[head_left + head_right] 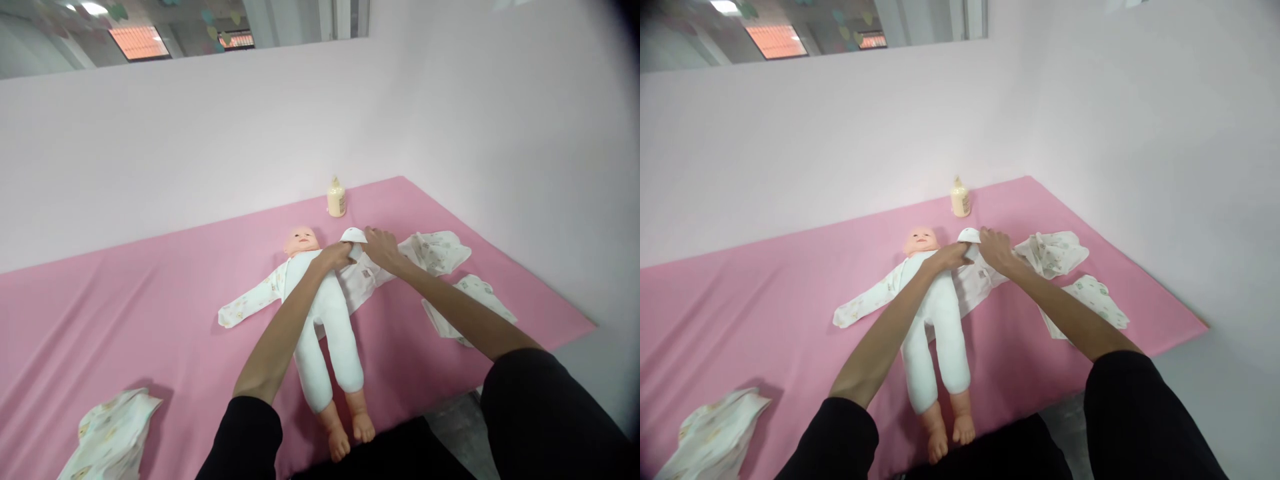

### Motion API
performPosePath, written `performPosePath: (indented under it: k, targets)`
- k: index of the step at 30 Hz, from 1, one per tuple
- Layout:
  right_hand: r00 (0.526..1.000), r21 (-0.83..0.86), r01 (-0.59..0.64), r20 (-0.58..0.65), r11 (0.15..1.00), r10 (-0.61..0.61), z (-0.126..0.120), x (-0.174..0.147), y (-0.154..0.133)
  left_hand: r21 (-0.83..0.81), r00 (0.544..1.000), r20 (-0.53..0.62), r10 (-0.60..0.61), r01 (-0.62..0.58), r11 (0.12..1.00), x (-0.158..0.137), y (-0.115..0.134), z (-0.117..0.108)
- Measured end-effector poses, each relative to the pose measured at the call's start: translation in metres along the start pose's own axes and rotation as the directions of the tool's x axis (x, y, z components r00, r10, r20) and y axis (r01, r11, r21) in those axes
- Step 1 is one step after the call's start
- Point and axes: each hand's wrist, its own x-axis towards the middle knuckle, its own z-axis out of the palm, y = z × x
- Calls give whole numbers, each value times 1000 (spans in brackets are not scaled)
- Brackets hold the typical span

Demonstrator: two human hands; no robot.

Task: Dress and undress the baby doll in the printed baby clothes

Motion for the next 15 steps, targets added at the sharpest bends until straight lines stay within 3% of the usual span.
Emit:
performPosePath:
  k: [5, 8, 12, 15]
  targets:
    - [993, 5, 116, -29, 993, -116, -2, -8, -21, 40, 996, -82, -17, 21, 999, 1, 4, 12]
    - [996, 31, 82, -30, 996, -81, 2, -9, -22, 66, 993, -116, 22, -15, 998, 1, 4, 16]
    - [997, 134, 23, -72, 991, -13, 4, -10, -6, 106, 985, -155, 78, -62, 992, 1, 5, 17]
    - [1000, 334, -4, -10, 942, 8, -1, -11, 22, 134, 985, -145, 89, -70, 989, 4, 6, 18]
